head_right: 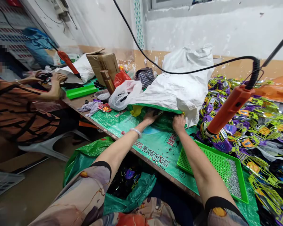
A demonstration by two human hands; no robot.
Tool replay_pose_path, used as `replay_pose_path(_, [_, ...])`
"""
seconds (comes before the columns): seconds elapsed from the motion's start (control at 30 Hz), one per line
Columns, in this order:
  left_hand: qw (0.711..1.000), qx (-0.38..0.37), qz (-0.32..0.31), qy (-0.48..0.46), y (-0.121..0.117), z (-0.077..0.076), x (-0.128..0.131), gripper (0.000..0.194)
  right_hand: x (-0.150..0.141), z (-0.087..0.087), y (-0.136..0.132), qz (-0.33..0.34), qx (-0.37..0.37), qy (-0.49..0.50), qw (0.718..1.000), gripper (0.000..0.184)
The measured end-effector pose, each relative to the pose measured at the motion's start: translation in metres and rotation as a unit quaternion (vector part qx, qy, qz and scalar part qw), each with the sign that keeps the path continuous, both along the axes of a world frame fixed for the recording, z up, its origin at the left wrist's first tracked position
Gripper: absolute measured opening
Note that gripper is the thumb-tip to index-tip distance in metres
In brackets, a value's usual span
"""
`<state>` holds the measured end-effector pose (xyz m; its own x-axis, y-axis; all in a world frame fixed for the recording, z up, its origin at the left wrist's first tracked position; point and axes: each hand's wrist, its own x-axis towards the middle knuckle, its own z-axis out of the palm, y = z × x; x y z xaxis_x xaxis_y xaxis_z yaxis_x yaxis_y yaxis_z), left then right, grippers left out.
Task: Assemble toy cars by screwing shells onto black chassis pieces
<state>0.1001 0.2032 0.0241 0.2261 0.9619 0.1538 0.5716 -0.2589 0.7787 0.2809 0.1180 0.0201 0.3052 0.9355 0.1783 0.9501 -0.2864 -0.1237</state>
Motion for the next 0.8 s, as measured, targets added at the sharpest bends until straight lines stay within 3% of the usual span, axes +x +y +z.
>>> replay_pose_path(0.17, [0.997, 0.017, 0.061, 0.054, -0.027, -0.008, -0.004, 0.030, 0.004, 0.007, -0.011, 0.009, -0.016, 0.006, 1.000, 0.035])
replay_pose_path(0.4, [0.968, 0.237, 0.080, -0.007, -0.095, -0.021, -0.068, 0.039, -0.036, 0.016, -0.056, 0.105, -0.029, -0.015, 0.994, 0.032])
replay_pose_path(0.6, [0.954, 0.268, 0.121, -0.057, -0.139, -0.032, -0.118, 0.048, -0.073, 0.022, -0.088, 0.187, -0.023, -0.054, 0.981, 0.028])
replay_pose_path(0.8, [0.952, 0.243, 0.152, -0.106, -0.171, -0.026, -0.137, 0.052, -0.090, 0.030, -0.111, 0.259, 0.013, -0.115, 0.959, 0.024])
